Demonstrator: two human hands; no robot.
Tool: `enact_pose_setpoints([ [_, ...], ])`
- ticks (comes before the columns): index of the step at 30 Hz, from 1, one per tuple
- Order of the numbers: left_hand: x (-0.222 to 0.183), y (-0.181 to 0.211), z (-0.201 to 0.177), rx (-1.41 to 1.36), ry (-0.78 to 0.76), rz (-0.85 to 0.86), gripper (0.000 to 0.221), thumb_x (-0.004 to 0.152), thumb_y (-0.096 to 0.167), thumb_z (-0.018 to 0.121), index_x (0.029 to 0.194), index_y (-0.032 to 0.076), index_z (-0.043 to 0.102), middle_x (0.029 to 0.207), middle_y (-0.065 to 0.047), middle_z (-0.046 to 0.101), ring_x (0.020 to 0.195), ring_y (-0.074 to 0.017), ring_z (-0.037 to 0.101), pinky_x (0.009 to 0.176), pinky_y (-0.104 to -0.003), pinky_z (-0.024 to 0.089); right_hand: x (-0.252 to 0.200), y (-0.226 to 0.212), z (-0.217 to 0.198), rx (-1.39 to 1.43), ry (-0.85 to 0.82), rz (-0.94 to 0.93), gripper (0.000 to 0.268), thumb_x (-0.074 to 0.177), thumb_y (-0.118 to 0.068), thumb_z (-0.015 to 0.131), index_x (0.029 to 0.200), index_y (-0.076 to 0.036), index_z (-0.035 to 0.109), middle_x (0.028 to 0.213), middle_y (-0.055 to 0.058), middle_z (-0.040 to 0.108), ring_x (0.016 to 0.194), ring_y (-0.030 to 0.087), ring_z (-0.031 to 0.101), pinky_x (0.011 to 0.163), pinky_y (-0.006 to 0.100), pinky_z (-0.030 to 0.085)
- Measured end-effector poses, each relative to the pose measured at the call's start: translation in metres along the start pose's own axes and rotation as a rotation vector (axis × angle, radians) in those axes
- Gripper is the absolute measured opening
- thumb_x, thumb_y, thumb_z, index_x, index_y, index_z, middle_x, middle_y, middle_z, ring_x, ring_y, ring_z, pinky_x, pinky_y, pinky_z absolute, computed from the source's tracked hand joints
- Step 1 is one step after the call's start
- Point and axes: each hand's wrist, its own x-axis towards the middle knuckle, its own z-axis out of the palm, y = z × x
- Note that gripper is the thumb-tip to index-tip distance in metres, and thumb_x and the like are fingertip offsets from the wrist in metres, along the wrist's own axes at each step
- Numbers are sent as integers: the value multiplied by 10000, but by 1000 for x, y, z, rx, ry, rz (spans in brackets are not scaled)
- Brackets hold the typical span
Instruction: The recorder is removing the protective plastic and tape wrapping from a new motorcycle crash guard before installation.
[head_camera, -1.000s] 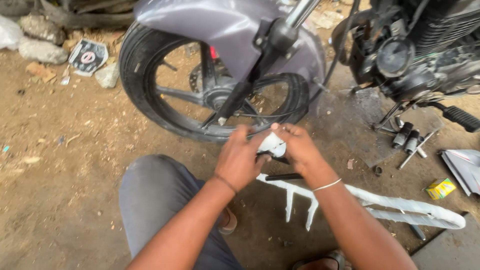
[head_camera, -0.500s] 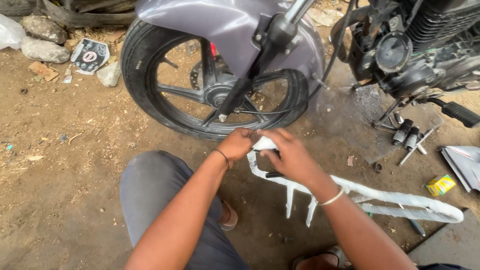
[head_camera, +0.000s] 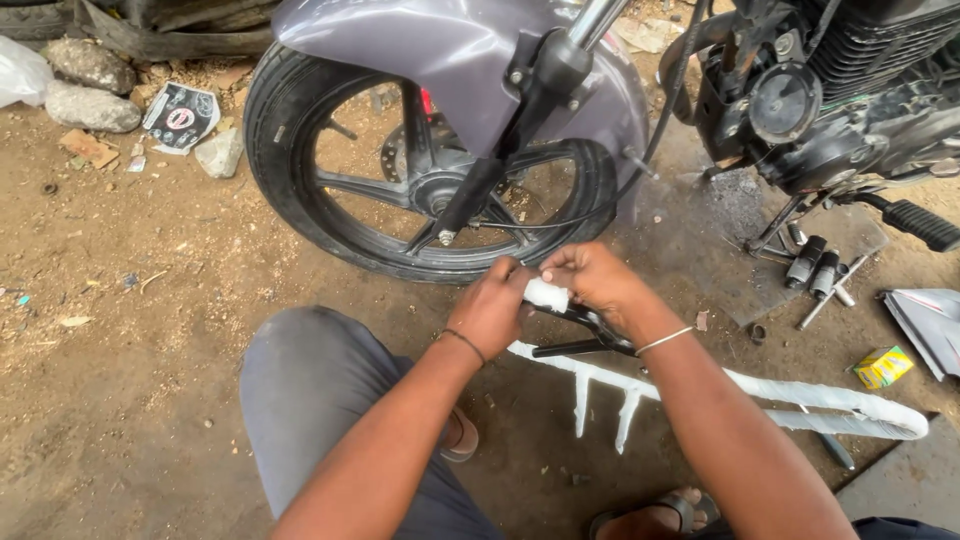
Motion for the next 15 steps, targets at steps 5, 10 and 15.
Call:
enact_pose_setpoints([
  [5, 13, -11, -4, -120, 107, -19, 273, 811, 122, 784, 1082, 92, 772, 1094, -158, 697, 1010, -359, 705, 887, -454, 555, 0, -5, 2, 242, -73, -6, 220, 924, -167, 715, 1046, 15, 698, 845, 72, 770, 749, 155, 700, 668, 284, 553],
  [10, 46, -51, 17, -353, -176, -283, 337, 908, 318, 726, 1113, 51, 747, 1046, -184, 757, 948, -291, 725, 859, -408, 541, -31, -16, 17, -134, 52, -471, 399, 906, -279, 754, 1234, -62, 688, 1198, 108, 695, 1081, 213, 665, 906, 326, 560],
  [15, 56, -83, 57, -642, -224, -575, 540, 998, 446, 548, 1097, -56, 723, 1088, -228, 765, 950, -280, 713, 815, -419, 540, -40, -12, 29, -548, 52, -726, 695, 820, -237, 830, 1444, -87, 560, 1432, 179, 526, 1277, 341, 546, 1042, 420, 460],
])
